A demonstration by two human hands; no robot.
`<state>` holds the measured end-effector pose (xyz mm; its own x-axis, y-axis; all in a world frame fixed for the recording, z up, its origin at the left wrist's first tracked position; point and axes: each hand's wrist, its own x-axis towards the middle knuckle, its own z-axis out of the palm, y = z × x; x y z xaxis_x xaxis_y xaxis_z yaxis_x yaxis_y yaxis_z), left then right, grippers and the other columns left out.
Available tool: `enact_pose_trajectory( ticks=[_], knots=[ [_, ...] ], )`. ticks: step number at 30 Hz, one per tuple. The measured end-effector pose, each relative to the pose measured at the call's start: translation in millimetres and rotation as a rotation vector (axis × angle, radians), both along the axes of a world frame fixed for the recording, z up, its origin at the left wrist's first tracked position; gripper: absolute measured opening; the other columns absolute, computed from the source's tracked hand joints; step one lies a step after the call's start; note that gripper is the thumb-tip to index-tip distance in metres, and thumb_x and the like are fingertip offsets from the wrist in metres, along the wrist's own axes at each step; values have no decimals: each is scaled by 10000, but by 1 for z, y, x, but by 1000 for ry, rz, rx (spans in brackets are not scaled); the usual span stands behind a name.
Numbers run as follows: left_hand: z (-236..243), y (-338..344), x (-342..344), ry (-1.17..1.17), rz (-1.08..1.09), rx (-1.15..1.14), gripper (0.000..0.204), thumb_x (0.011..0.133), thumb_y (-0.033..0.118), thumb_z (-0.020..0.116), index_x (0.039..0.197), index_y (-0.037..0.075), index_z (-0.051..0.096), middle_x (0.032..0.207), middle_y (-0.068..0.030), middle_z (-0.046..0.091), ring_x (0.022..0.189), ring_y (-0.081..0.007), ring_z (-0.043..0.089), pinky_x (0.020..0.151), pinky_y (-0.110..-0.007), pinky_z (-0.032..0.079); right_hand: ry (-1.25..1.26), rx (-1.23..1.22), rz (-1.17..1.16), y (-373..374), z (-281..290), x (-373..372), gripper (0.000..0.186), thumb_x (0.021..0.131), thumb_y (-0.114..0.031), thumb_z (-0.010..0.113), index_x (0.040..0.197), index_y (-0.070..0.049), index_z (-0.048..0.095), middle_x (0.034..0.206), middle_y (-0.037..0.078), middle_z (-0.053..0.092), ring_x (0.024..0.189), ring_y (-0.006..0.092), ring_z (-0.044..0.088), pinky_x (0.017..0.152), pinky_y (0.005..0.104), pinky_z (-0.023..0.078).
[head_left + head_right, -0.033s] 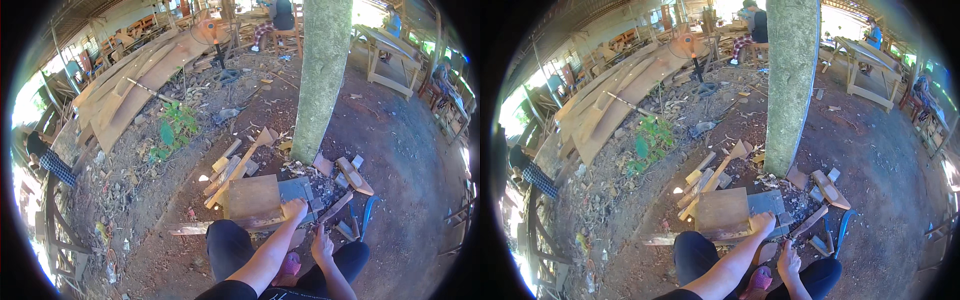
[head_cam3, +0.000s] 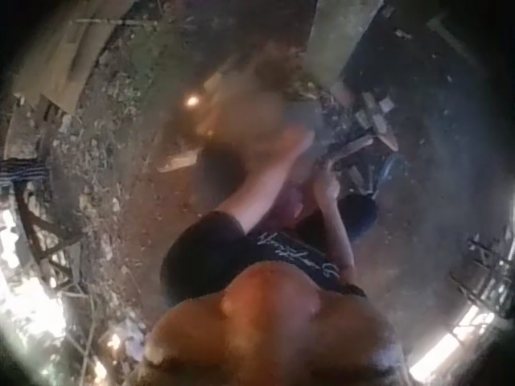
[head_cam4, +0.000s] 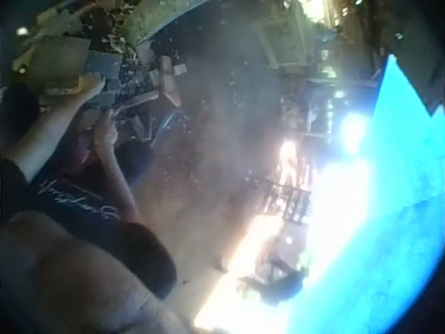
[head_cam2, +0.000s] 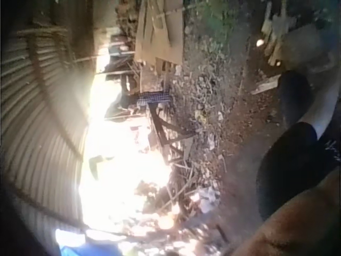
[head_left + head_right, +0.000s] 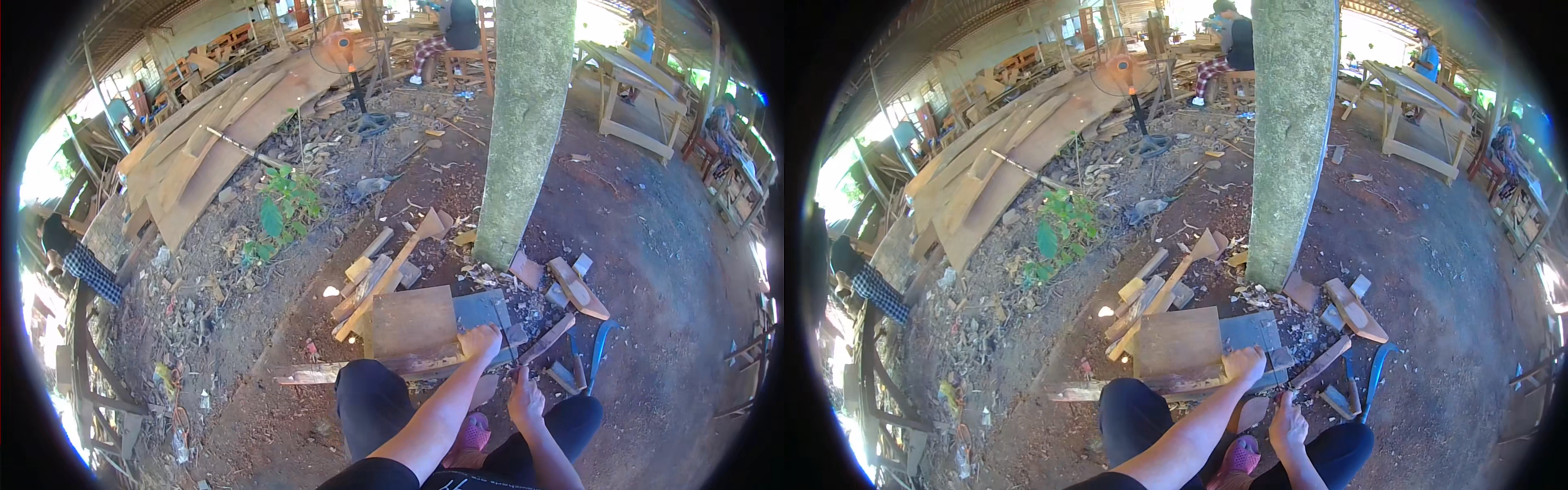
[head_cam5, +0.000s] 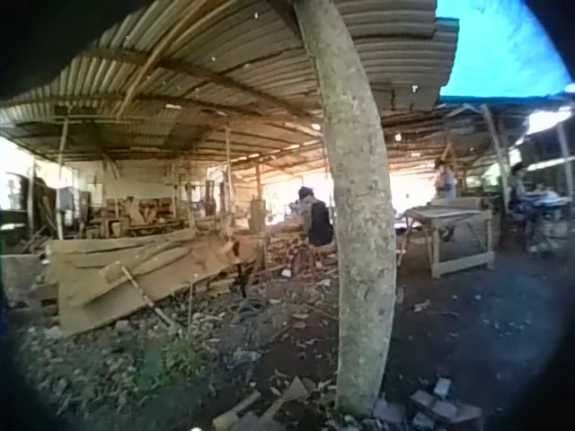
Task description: The person saws a piece of wood using a small saw while holding the wood against a wooden block on the ground.
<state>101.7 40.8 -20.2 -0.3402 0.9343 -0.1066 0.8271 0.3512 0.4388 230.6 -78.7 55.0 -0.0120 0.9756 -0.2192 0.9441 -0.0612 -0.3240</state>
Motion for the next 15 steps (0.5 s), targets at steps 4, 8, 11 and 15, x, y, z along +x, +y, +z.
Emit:
enact_pose_trajectory(
  ticks=[4, 8, 11, 15],
  knots=[
    [4, 1, 2, -31, 26, -85, 477, 912, 358, 364, 806, 68, 728, 841, -167, 700, 823, -331, 679, 821, -500, 441, 81, 81, 28, 42, -20, -11, 222, 916, -173, 490, 1120, -109, 432, 827, 254, 636, 775, 440, 635, 663, 560, 474],
    [7, -1, -7, -50, 31, -113, 477, 912, 360, 355, 830, 78, 731, 867, -152, 705, 848, -329, 677, 839, -497, 434, 71, 30, 68, 39, -7, -14, 199, 917, -172, 485, 1101, -112, 440, 836, 243, 643, 791, 435, 641, 673, 550, 477],
    [3, -2, -10, -2, 66, -51, 510, 915, 378, 353, 754, 62, 720, 803, -192, 690, 785, -355, 681, 765, -503, 481, -85, -41, 107, 16, 27, -8, 225, 899, -135, 506, 1104, -120, 415, 806, 228, 647, 779, 394, 663, 658, 506, 511],
    [23, 0, 4, 0, -46, -95, 518, 917, 387, 348, 791, 52, 723, 828, -198, 690, 825, -355, 681, 788, -488, 496, 41, -79, 32, 42, 7, 5, 304, 863, -136, 540, 1144, -121, 426, 871, 218, 656, 841, 395, 662, 729, 513, 499]
  ],
)
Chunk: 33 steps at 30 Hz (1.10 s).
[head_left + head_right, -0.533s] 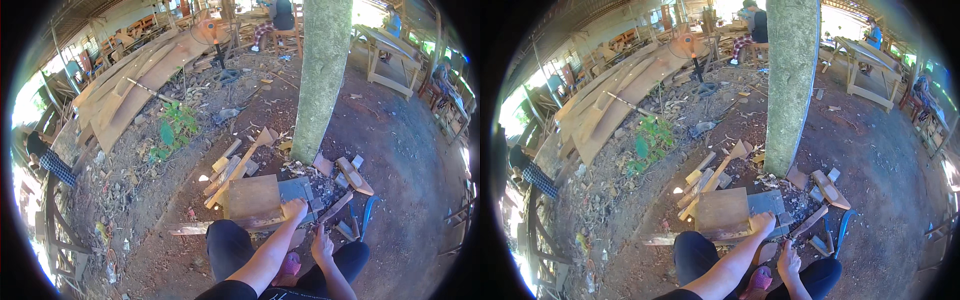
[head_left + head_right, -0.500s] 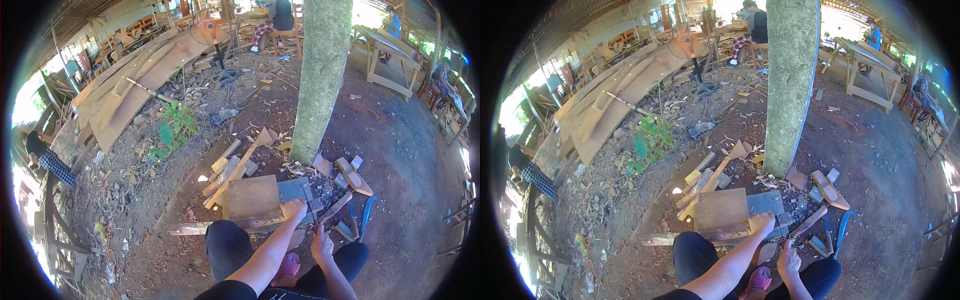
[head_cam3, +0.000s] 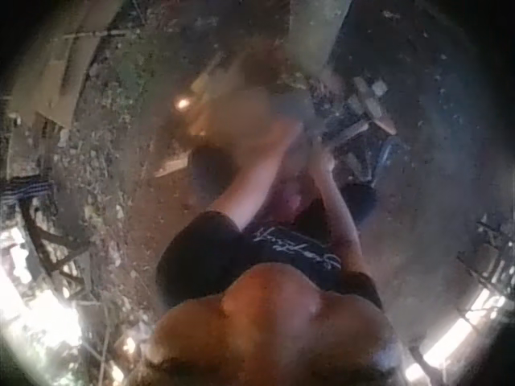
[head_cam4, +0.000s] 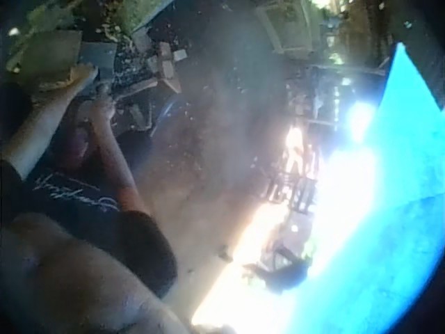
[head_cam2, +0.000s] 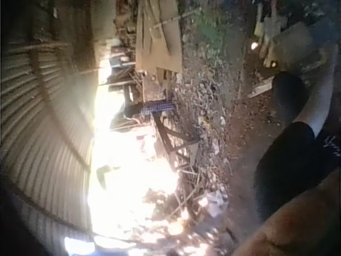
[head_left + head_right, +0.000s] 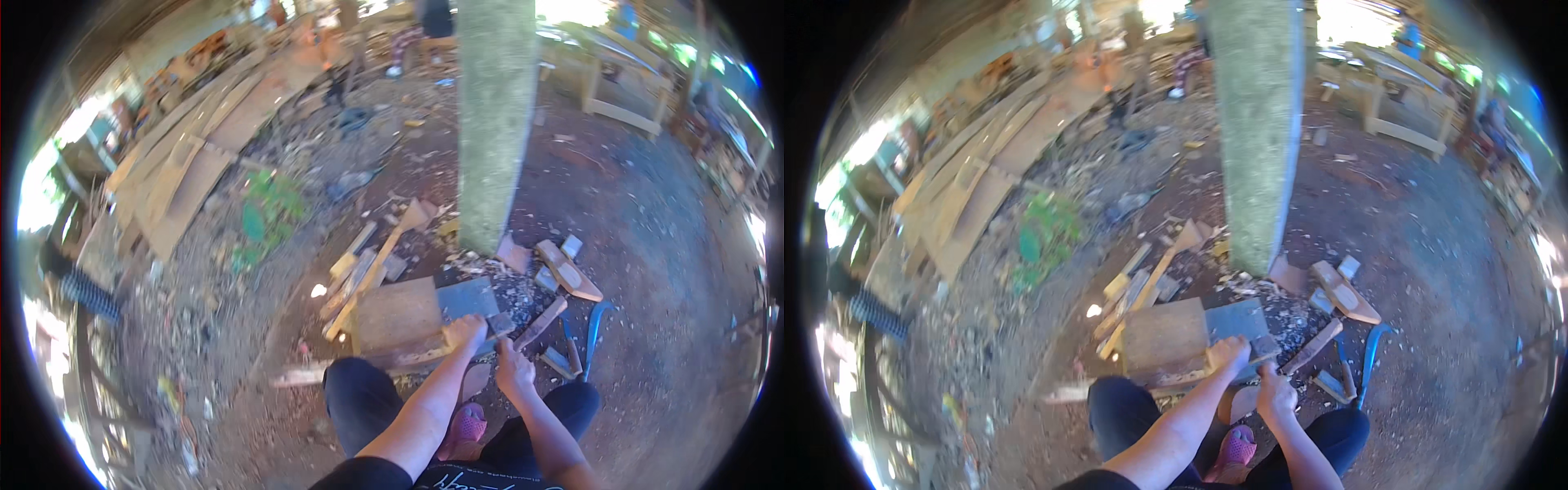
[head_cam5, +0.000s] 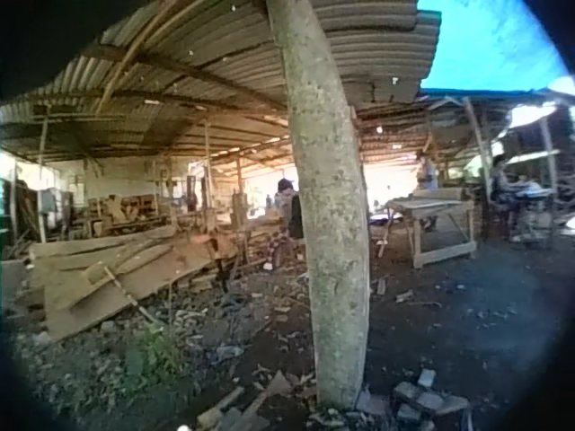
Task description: The person saws a piece of wood using a small saw while holding the wood against a wooden block on the ground.
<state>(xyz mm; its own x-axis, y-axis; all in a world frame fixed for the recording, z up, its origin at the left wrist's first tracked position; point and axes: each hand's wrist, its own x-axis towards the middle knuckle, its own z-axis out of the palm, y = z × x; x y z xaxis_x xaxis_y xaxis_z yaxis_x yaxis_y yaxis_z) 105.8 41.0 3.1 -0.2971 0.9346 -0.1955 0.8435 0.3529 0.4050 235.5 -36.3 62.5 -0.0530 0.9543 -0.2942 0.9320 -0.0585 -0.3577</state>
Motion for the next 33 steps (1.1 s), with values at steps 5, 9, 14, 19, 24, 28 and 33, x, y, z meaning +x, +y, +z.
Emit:
enact_pose_trajectory(
  ticks=[5, 9, 14, 19, 24, 28, 33],
  knots=[
    [-22, 2, -16, 46, 109, -146, 531, 918, 393, 315, 920, 46, 717, 877, -196, 695, 873, -353, 679, 850, -473, 490, -35, -9, 16, 7, -31, -12, 293, 857, -113, 527, 1136, -127, 440, 885, 210, 659, 854, 379, 667, 725, 494, 509],
    [-23, 11, 12, 161, 142, -100, 535, 911, 405, 331, 884, 38, 720, 879, -206, 692, 884, -352, 677, 837, -470, 499, 50, -75, -62, -24, 4, 16, 273, 869, -95, 497, 1132, -157, 463, 890, 207, 661, 842, 371, 674, 710, 474, 524],
    [2, 9, 5, 90, 151, -94, 524, 897, 403, 359, 864, 21, 717, 925, -209, 687, 898, -359, 668, 817, -493, 506, 37, 34, -57, 5, -21, -9, 367, 857, -90, 520, 1201, -104, 392, 922, 173, 677, 843, 320, 690, 696, 424, 543],
    [-17, 7, 5, 137, 81, -77, 536, 896, 407, 356, 874, 7, 713, 926, -216, 685, 881, -376, 667, 794, -493, 512, 82, 10, -70, 1, -29, -8, 370, 868, -81, 507, 1210, -75, 365, 940, 177, 679, 857, 308, 692, 711, 417, 546],
    [-25, 14, -1, 101, 73, -74, 550, 900, 412, 345, 909, -2, 708, 941, -228, 679, 899, -390, 659, 806, -504, 503, 120, 22, -88, 6, -37, -13, 336, 893, -85, 477, 1209, -76, 363, 934, 176, 679, 861, 302, 691, 704, 416, 547],
    [-26, 17, 8, 90, 67, -22, 558, 902, 414, 343, 911, -12, 703, 945, -233, 677, 921, -388, 654, 814, -509, 497, 102, 31, -110, 5, -32, -2, 312, 903, -90, 466, 1199, -79, 368, 918, 167, 680, 862, 308, 689, 693, 423, 549],
    [-22, 21, -3, 114, 119, -67, 544, 904, 414, 348, 941, 4, 703, 978, -218, 677, 932, -377, 655, 816, -492, 502, 94, 12, -86, 15, -25, -14, 297, 897, -110, 497, 1183, -84, 420, 991, 152, 674, 932, 308, 674, 670, 457, 565]
  ],
)
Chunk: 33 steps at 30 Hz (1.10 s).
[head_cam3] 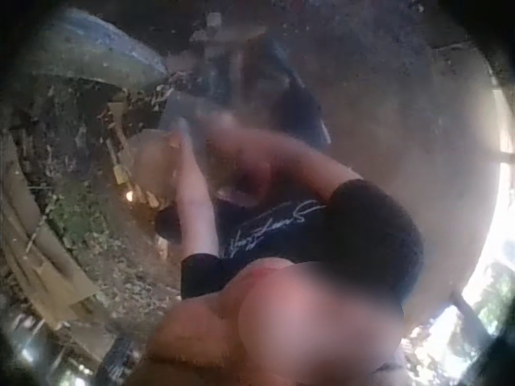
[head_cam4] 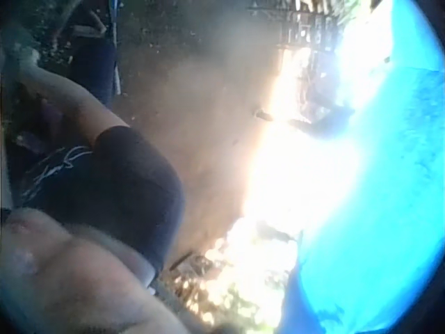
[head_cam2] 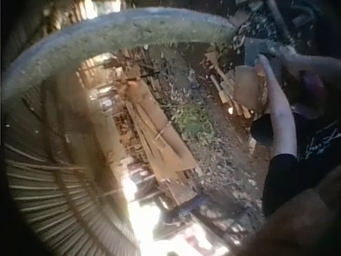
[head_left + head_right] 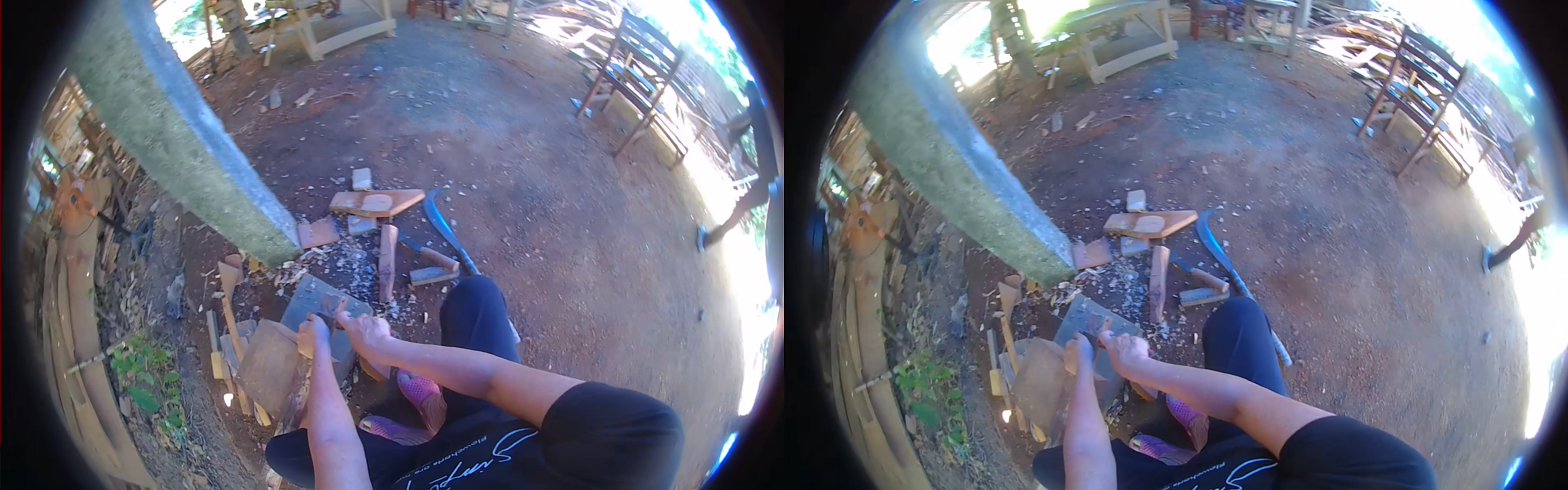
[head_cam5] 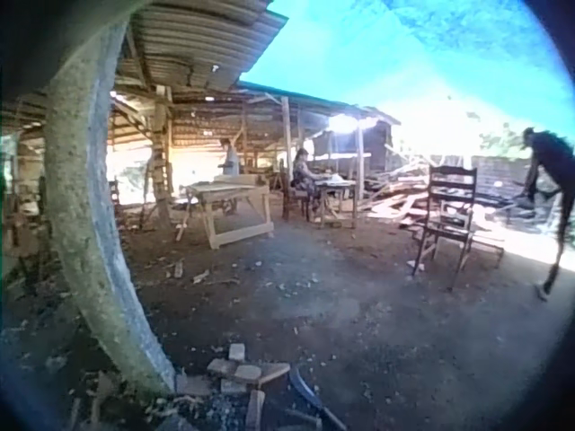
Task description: The person saws a piece of wood using a small saw while holding the wood against a wooden block on the ground.
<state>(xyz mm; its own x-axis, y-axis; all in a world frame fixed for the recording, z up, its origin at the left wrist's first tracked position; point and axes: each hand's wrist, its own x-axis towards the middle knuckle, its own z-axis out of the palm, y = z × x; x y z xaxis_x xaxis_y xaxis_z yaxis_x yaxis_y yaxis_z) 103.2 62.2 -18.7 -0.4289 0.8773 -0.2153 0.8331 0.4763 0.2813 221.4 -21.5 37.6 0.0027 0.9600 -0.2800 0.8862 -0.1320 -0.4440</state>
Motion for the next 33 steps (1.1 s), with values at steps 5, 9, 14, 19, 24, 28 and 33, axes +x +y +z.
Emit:
enact_pose_trajectory(
  ticks=[5, 9, 14, 19, 24, 28, 33],
  knots=[
    [48, -19, -4, -28, -323, -154, 335, 877, 233, 426, 1000, 67, 690, 1028, -166, 679, 948, -339, 665, 754, -495, 530, -225, -156, 52, 0, -20, -5, 324, 877, -143, 523, 1200, -134, 516, 967, 106, 686, 862, 273, 693, 683, 427, 557],
    [14, -17, -8, -155, -50, -64, 456, 911, 342, 348, 923, 73, 715, 948, -175, 691, 916, -347, 672, 853, -508, 472, -101, 20, 28, -26, 9, -5, 289, 876, -125, 494, 1158, -163, 443, 948, 222, 652, 850, 409, 653, 738, 522, 495],
    [5, -24, -10, -178, -7, 117, 455, 894, 367, 392, 806, 61, 716, 835, -183, 695, 806, -339, 683, 775, -505, 482, -162, 13, 123, -49, 30, 3, 227, 877, -114, 504, 1093, -126, 434, 885, 229, 655, 845, 399, 652, 723, 510, 496],
    [-1, -20, -4, -175, 11, 135, 461, 893, 373, 401, 772, 56, 713, 811, -198, 688, 785, -351, 678, 804, -513, 460, -120, 99, 169, -2, 12, -9, 212, 899, -149, 503, 1078, -76, 417, 853, 238, 654, 831, 411, 647, 726, 520, 485],
    [6, -19, -5, -172, 9, 136, 474, 897, 378, 391, 801, 47, 716, 811, -199, 688, 791, -350, 676, 838, -514, 445, -153, 52, 198, -20, 31, 1, 235, 864, -121, 545, 1068, -80, 437, 863, 220, 661, 824, 389, 659, 743, 495, 494],
    [11, -18, -1, -178, 4, 111, 473, 895, 382, 393, 816, 49, 720, 820, -204, 687, 805, -351, 675, 869, -512, 427, -174, 2, 182, -31, 33, 7, 260, 879, -130, 538, 1096, -83, 402, 864, 218, 664, 822, 382, 666, 737, 488, 503],
    [12, -22, -4, -199, 21, 91, 464, 890, 371, 393, 814, 53, 722, 845, -206, 688, 829, -346, 673, 876, -503, 417, -244, 64, 196, 1, 7, -9, 263, 861, -114, 555, 1074, -86, 404, 872, 207, 669, 827, 357, 677, 740, 447, 529]
  ],
)
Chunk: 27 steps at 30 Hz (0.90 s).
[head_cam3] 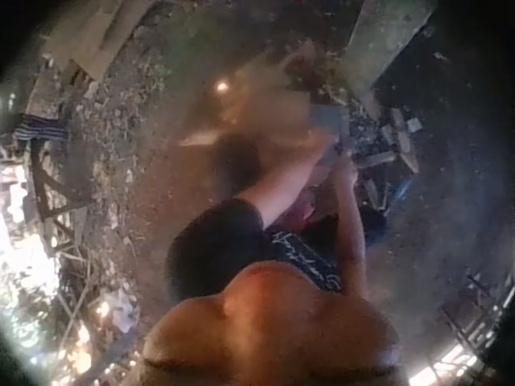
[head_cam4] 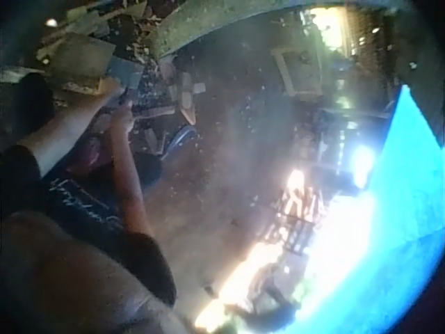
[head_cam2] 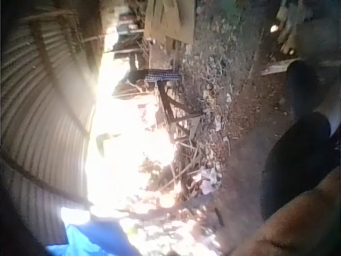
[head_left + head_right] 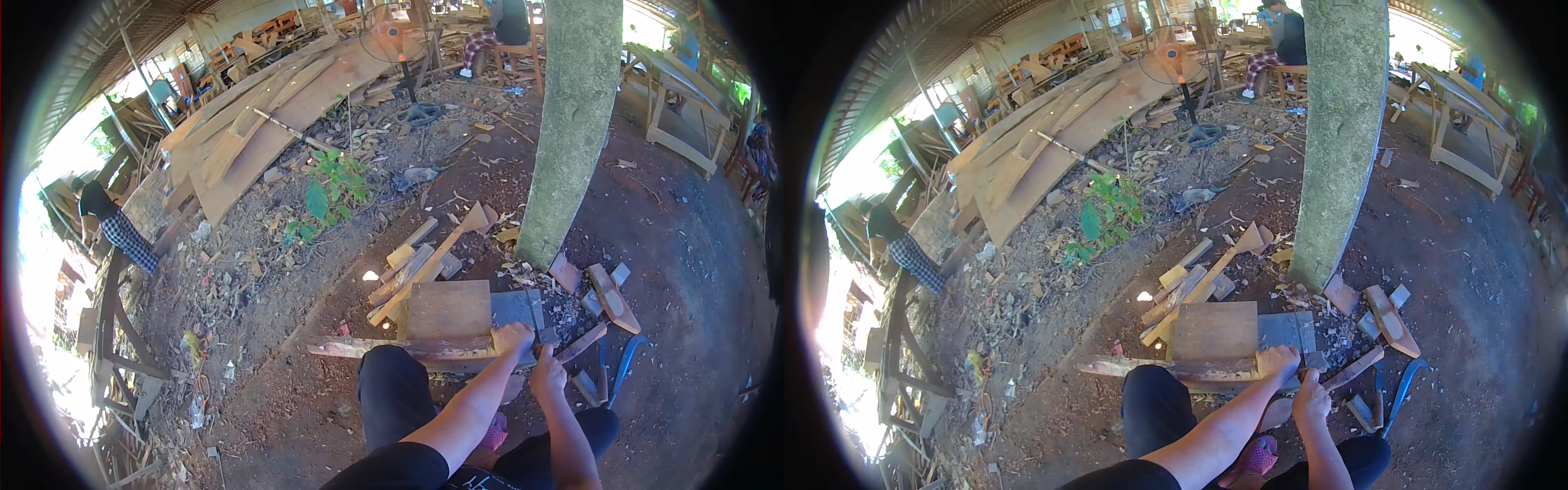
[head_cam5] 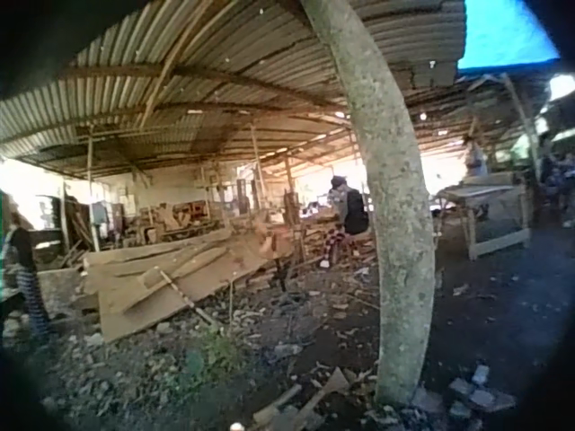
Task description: The person saws a piece of wood using a small saw while holding the wood against a wooden block on the ground.
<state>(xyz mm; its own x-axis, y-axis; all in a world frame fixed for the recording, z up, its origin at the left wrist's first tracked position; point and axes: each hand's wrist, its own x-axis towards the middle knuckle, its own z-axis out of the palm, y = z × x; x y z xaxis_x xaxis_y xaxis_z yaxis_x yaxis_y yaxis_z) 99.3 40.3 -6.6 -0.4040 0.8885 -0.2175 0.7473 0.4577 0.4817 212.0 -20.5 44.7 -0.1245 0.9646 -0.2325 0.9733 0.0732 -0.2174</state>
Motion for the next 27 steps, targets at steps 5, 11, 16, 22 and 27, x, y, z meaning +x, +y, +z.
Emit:
enact_pose_trajectory(
  ticks=[5, 11, 16, 22, 27],
  knots=[
    [-1, 1, -2, -15, 12, 12, 468, 890, 363, 387, 812, 43, 720, 843, -199, 690, 825, -353, 673, 874, -502, 417, -176, -102, 64, -34, 38, 12, 270, 861, -94, 550, 1079, -81, 390, 891, 178, 676, 849, 322, 685, 742, 406, 543],
    [6, 1, 2, -7, 0, 14, 464, 885, 356, 387, 806, 42, 719, 839, -203, 689, 826, -351, 675, 867, -502, 421, 10, -28, 2, 8, -11, 4, 368, 796, -91, 611, 1095, -79, 397, 910, 203, 663, 893, 363, 663, 786, 453, 514],
    [-9, 3, -1, -27, 56, 10, 446, 880, 350, 398, 834, 54, 727, 837, -193, 693, 820, -343, 680, 869, -463, 409, -60, -153, 69, -26, 46, 12, 380, 797, -72, 594, 1120, -93, 396, 937, 204, 666, 908, 362, 660, 776, 448, 516],
    [-3, 3, 4, 17, 27, 46, 455, 881, 358, 394, 796, 49, 717, 823, -189, 691, 796, -337, 678, 847, -477, 429, -25, -44, -5, 4, -1, 5, 334, 789, -17, 576, 1067, -64, 397, 919, 226, 658, 892, 368, 660, 774, 452, 517],
    [-16, 2, -1, 6, 36, 37, 452, 879, 360, 397, 807, 49, 718, 828, -188, 693, 801, -334, 678, 868, -487, 422, 35, -67, 59, -8, 5, 10, 431, 764, -67, 634, 1107, -68, 375, 910, 223, 656, 883, 383, 653, 787, 470, 506]
  ],
)
